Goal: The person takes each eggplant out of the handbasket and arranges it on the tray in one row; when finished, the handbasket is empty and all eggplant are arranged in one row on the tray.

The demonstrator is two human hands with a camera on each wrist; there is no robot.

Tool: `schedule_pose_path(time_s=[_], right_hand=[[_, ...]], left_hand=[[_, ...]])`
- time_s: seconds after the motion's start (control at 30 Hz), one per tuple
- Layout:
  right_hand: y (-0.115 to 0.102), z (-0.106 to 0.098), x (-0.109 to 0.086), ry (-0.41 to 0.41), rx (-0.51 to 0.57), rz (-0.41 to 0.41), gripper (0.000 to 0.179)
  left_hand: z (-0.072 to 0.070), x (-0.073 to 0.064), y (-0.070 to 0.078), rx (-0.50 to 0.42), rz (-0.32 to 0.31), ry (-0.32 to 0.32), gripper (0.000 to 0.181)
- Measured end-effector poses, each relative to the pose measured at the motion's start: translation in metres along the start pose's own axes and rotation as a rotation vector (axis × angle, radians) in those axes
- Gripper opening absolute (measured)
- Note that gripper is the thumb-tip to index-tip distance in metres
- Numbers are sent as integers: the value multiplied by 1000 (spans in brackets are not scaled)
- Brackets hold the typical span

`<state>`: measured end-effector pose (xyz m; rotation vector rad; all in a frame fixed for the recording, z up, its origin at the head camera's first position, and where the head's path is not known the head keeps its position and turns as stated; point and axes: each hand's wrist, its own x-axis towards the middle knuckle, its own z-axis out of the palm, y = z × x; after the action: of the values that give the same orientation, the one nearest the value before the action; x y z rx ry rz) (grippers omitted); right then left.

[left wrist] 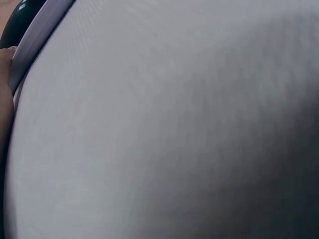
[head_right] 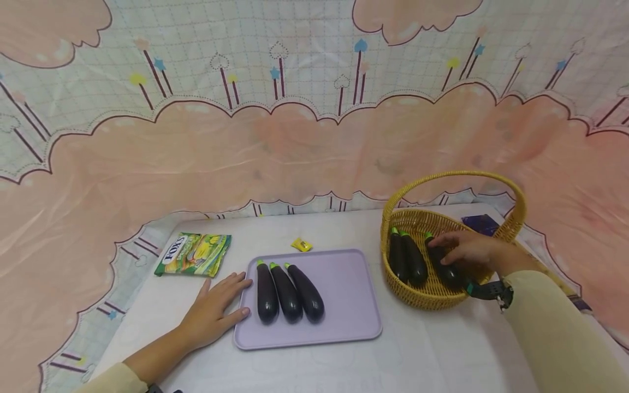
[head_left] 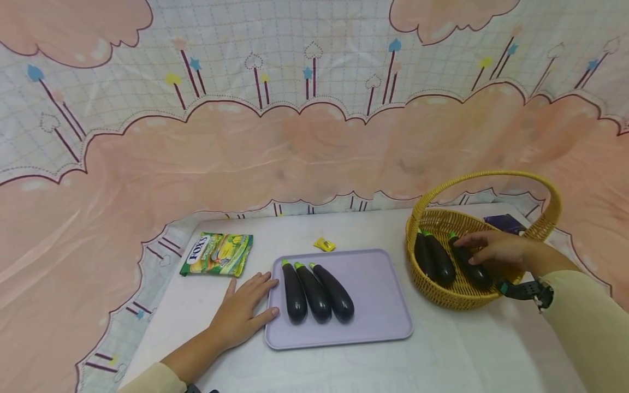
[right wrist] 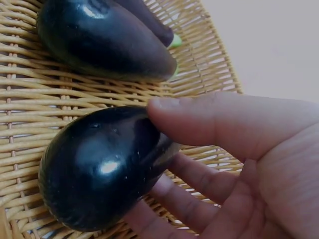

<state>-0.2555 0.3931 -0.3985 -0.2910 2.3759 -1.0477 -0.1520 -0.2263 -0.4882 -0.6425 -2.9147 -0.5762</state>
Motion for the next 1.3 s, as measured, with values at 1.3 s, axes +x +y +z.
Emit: schedule_pose_path(time_s=[1.3], right_hand=[[-30, 11, -46, 130, 22, -166, 57]], left_hand=[[2, 1, -1, -1, -14, -4, 68]])
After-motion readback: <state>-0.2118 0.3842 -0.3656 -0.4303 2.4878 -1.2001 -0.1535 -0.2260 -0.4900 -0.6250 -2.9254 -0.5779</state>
